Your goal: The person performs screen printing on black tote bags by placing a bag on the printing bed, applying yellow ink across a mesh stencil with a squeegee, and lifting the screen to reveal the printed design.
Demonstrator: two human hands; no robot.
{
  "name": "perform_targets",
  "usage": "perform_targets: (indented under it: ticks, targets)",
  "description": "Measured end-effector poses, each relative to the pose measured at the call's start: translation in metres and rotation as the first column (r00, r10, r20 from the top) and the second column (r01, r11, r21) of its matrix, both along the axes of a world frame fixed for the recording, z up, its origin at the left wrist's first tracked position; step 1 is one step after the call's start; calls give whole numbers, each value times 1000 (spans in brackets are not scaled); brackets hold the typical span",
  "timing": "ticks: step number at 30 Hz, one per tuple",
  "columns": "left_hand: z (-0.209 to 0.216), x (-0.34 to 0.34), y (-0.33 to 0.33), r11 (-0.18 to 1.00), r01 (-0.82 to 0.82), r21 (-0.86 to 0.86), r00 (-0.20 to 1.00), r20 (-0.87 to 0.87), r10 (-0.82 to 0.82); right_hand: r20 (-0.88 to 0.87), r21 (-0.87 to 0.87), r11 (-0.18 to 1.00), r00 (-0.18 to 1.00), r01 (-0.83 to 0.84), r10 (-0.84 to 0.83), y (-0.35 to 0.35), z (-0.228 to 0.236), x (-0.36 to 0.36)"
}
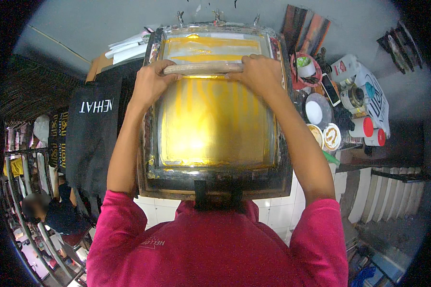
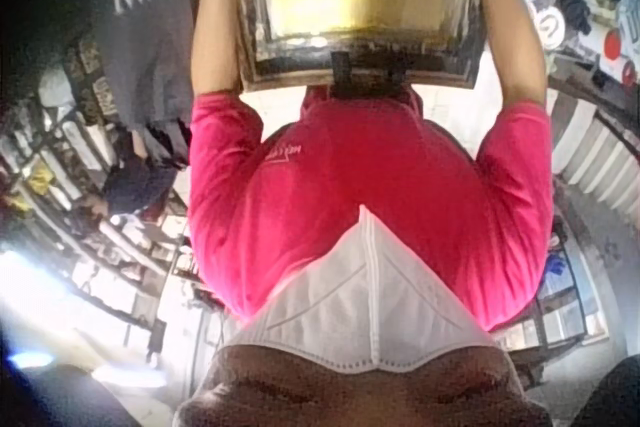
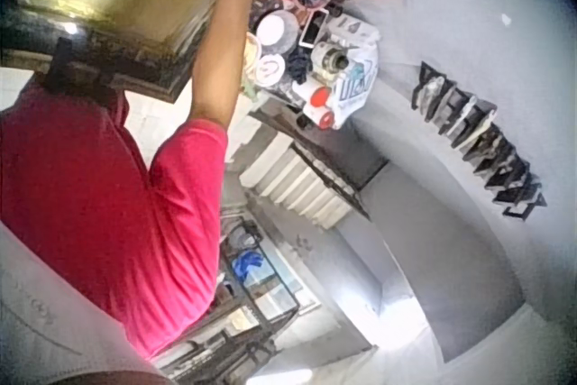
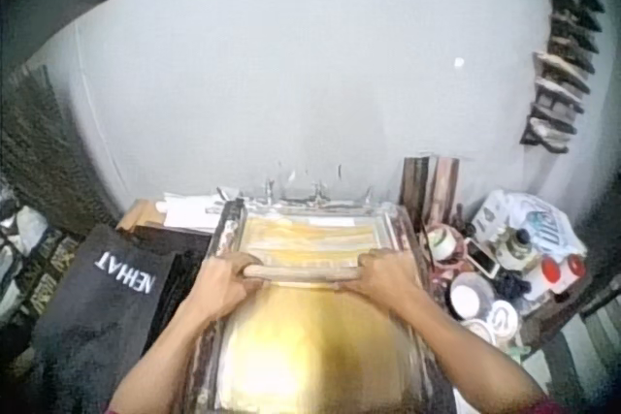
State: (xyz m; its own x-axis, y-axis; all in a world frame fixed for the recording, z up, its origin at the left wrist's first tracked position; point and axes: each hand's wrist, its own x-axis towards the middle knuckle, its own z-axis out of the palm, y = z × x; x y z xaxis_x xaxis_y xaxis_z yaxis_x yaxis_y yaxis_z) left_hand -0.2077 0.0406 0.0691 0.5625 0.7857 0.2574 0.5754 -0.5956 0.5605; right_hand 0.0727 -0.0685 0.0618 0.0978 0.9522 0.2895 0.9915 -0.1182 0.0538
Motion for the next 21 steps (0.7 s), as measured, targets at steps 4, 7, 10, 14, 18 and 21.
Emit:
perform_targets:
  ticks: [4,7,10,14,18,21]
  targets:
    - [3,-11,-28,1000,-8,-24,1000,24,8,-27,-2,1000,999,-24,24,-27,2,-12]
    - [0,-24,-48,1000,9,23,999,37,-10,-65,-18,999,997,-46,44,-47,4,-23]
    - [1,-35,-72,1000,5,-17,1000,3,-5,-68,35,998,996,-55,57,-73,-2,-33]
    - [3,-55,-113,998,41,-46,999,-25,-42,-75,-8,999,996,-43,42,-117,-7,-47]
    - [7,-77,-159,996,67,-67,996,-48,-70,-135,-129,991,991,-21,3,-165,1,-73]
    - [8,-93,-192,995,82,-63,996,-37,-84,-188,-150,988,982,-37,8,-201,4,-92]
